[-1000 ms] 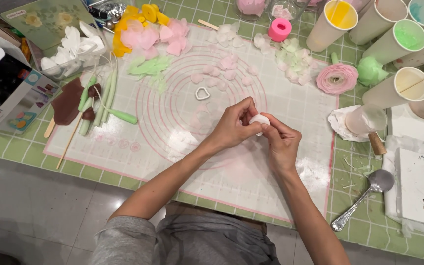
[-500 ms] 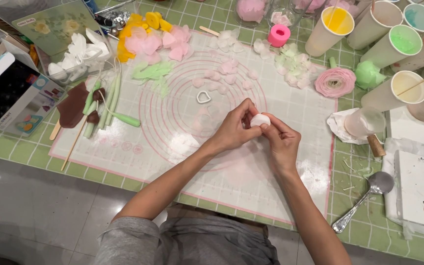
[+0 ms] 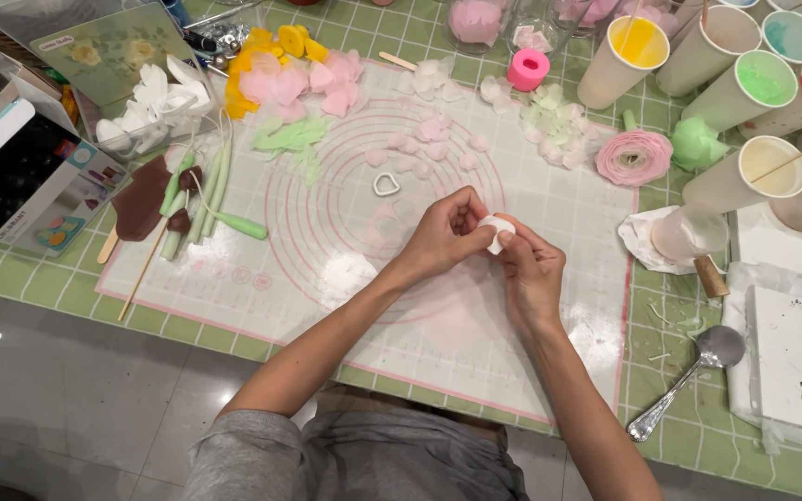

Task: Using a small cutter and hands to shape wax pieces into decorative elements on a silicone mat.

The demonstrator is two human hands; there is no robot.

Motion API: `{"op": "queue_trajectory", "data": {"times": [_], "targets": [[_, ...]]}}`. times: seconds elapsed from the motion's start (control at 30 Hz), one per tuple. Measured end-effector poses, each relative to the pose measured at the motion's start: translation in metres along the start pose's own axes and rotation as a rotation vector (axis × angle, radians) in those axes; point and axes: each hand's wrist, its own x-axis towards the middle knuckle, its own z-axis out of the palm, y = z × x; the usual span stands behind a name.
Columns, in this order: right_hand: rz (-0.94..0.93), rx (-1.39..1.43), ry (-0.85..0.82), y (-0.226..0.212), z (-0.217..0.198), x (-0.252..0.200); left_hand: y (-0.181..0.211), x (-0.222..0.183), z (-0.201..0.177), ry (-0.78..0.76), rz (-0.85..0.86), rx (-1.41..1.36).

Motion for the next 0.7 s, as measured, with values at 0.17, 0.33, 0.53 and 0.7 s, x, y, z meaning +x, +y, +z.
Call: {"op": "queue_trajectory", "data": {"times": [0.17,0.33,0.53,0.7], "targets": [[0.021,-0.022,0.019,-0.016,0.010,0.000,-0.001,0.002,-0.002,-0.028,0.108,0.118],[0.016,-0.046,0.011,-0.010,0.006,0.000,-0.013,0.003,-0.003,-0.016,0.087,0.129],[0.046,0.050,0.097,-0.017,0.009,0.006,0.048,-0.007,0.006,0.077,0.089,0.382],[0.036,0.061,-0.009,0.009,-0.015,0.011,0.024,-0.010,0.000,0.080,0.476,0.893]]}}
